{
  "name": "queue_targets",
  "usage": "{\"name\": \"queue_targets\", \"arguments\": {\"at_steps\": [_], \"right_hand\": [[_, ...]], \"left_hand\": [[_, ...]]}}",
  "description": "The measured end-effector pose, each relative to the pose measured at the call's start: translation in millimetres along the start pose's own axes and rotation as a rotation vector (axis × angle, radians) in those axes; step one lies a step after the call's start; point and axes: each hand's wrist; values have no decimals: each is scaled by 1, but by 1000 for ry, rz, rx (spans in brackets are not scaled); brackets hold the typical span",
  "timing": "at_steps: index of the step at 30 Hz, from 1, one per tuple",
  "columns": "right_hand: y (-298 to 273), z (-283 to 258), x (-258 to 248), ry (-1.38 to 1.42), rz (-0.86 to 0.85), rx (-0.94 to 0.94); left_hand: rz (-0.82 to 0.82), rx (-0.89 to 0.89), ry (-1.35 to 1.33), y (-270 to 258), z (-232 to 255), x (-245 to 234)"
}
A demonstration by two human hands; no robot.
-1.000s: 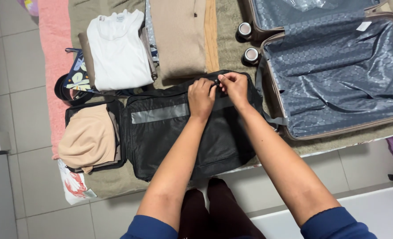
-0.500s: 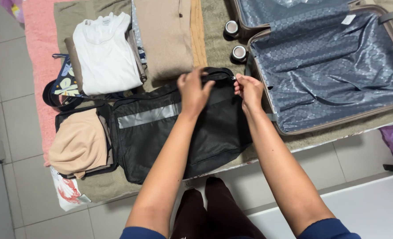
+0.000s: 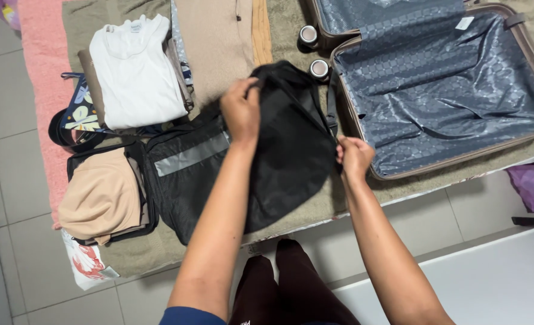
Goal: Packing clothes and organizers into a suitcase on a bed.
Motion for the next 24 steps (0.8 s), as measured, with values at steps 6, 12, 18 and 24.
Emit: {"name": "queue_targets", "arguments": {"at_steps": [6,12,18,24], "right_hand": [[-19,24,-53,-385,32,-51],[-119,-120,18,-623,-586,-770],[-68,-86,-7,-416,-859,-474],[-60,-90,-72,-555,-901,-353]], "left_hand": [[-151,54,-38,12,35,-25],[-517,57,-79,-88,91,-19],[-744,230,272,-53,40,-97],[-924,187,463,-58,-44,-214]]}}
Point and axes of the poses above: each hand's wrist, its own y-axis towards the middle knuckle, its own x-axis out of the palm, z = x × y, and after that the axes turned 9 degrees about x, right-handed
